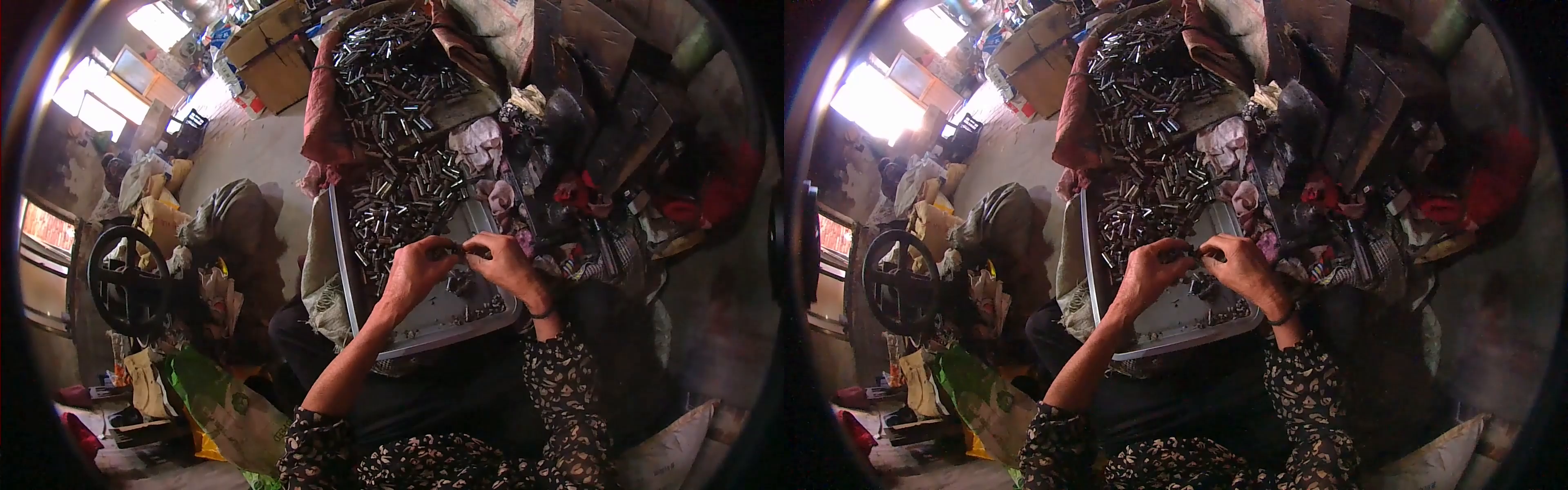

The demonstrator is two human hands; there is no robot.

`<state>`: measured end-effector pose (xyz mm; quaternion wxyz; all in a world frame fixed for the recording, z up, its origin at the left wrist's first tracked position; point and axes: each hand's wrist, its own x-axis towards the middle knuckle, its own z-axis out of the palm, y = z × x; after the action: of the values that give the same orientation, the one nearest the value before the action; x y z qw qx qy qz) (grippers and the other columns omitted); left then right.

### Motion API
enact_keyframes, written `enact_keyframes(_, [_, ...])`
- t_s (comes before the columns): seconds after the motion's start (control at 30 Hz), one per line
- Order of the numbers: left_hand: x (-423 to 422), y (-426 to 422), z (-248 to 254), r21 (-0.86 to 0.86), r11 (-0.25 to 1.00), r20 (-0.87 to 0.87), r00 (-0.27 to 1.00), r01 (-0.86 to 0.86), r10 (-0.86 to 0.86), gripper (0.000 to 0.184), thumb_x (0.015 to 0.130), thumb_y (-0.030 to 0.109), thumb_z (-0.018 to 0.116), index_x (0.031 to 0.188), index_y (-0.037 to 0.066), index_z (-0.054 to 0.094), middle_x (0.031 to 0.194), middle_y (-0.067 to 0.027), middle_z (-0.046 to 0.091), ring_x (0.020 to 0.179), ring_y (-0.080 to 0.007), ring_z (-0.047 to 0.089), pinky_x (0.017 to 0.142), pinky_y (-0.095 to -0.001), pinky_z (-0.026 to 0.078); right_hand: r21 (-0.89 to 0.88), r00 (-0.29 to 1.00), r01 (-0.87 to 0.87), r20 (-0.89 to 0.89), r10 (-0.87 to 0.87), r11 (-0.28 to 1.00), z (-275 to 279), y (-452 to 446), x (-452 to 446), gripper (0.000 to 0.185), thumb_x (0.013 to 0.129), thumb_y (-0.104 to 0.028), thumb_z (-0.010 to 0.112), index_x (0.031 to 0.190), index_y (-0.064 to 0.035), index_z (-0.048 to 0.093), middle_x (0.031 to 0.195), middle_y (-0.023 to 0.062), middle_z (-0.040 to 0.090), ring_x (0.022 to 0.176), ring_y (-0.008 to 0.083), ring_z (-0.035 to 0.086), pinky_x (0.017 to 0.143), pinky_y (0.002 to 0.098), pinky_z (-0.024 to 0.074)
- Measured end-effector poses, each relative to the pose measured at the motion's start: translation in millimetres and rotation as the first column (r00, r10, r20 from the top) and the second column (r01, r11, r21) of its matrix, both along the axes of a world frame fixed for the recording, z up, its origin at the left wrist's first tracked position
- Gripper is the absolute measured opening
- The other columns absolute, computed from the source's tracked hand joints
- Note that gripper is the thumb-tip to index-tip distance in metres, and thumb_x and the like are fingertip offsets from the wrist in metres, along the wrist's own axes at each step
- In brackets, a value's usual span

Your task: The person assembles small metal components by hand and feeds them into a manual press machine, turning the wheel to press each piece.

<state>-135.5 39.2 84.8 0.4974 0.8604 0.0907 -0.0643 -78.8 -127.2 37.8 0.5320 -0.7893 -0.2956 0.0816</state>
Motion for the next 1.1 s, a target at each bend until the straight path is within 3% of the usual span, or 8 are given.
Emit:
enact_keyframes(0.3, [1.0,9.0,-2.6,-0.062,0.986,0.017,0.988,-0.154,0.155,0.024,0.074,0.016,0.063,0.093,0.002,0.063,0.074,-0.0126,0.065,0.066,-0.0122,0.061,0.062,-0.0264,0.048,-0.055,1.000,0.007,0.014,-0.006,0.998,1.6,-4.3,0.5,0.018,0.074,-0.007,0.061,0.090,-0.0011,0.061,0.084,0.0096,0.062,0.075,0.0158,0.061,0.066,0.0276,0.0474])
enact_keyframes(0.37, [7.1,18.2,-24.4,-0.044,0.990,0.022,0.991,-0.132,0.133,0.024,0.074,0.017,0.061,0.093,0.003,0.064,0.073,-0.0122,0.065,0.065,-0.0143,0.062,0.061,-0.0270,0.048,0.122,0.990,0.089,-0.117,-0.075,0.989,4.9,-7.3,3.9,0.020,0.074,-0.009,0.058,0.092,0.0006,0.060,0.084,0.0120,0.063,0.075,0.0178,0.061,0.067,0.0286,0.0473])
enact_keyframes(0.6, [40.5,-16.5,-48.2,0.565,0.819,0.051,0.987,0.099,-0.154,0.017,0.071,0.020,0.061,0.082,0.009,0.065,0.075,-0.0122,0.063,0.070,-0.0277,0.062,0.061,-0.0392,0.049,0.322,0.917,0.221,-0.389,-0.084,0.921,11.3,-14.1,11.1,0.020,0.085,-0.013,0.051,0.098,-0.0018,0.060,0.077,0.0004,0.059,0.066,0.0051,0.054,0.059,0.0199,0.0441])
enact_keyframes(0.87, [59.1,-40.1,-66.8,0.775,0.616,0.031,0.966,0.139,-0.257,0.014,0.068,0.013,0.058,0.073,0.001,0.063,0.088,-0.0213,0.057,0.072,-0.0329,0.062,0.058,-0.0405,0.049,0.362,0.881,0.314,-0.456,-0.127,0.878,10.0,-15.5,10.0,0.016,0.087,-0.015,0.052,0.096,-0.0036,0.060,0.072,-0.0016,0.057,0.060,0.0046,0.053,0.052,0.0194,0.0421])
enact_keyframes(0.93, [56.7,-33.1,-57.4,0.622,0.779,0.069,0.985,0.083,-0.160,0.017,0.068,0.014,0.058,0.079,0.004,0.064,0.076,-0.0180,0.061,0.070,-0.0346,0.060,0.058,-0.0432,0.048,0.347,0.878,0.291,-0.468,-0.104,0.892,2.9,-16.4,10.4,0.015,0.085,-0.013,0.054,0.095,-0.0039,0.059,0.071,-0.0001,0.057,0.059,0.0057,0.053,0.051,0.0206,0.0424])
enact_keyframes(1.0, [56.5,-19.6,-51.8,0.227,0.970,-0.045,0.996,0.089,-0.081,0.022,0.071,0.016,0.063,0.085,0.000,0.063,0.066,-0.0100,0.061,0.058,-0.0186,0.059,0.052,-0.0308,0.046,0.280,0.896,0.308,-0.405,-0.179,0.910,-2.2,-16.0,9.7,0.015,0.085,-0.013,0.054,0.095,-0.0036,0.059,0.071,0.0009,0.058,0.057,0.0064,0.053,0.051,0.0213,0.0427])
enact_keyframes(1.07, [49.7,-9.1,-35.9,-0.243,0.970,-0.226,0.973,-0.007,-0.049,0.024,0.074,0.018,0.065,0.088,-0.001,0.062,0.065,-0.0001,0.057,0.058,-0.0040,0.051,0.050,-0.0196,0.041,0.148,0.933,0.307,-0.241,-0.266,0.940,-5.2,-15.2,10.7,0.016,0.083,-0.014,0.056,0.094,-0.0028,0.059,0.067,0.0032,0.058,0.055,0.0081,0.053,0.050,0.0229,0.0431])
enact_keyframes(1.1, [45.6,-7.5,-30.8,-0.244,0.970,-0.226,0.973,-0.006,-0.050,0.024,0.074,0.018,0.065,0.088,-0.001,0.062,0.065,-0.0001,0.057,0.058,-0.0040,0.051,0.050,-0.0196,0.041,0.148,0.933,0.308,-0.241,-0.268,0.940,-6.6,-14.4,10.5,0.016,0.083,-0.014,0.056,0.094,-0.0028,0.059,0.067,0.0032,0.058,0.055,0.0081,0.053,0.050,0.0229,0.0431])
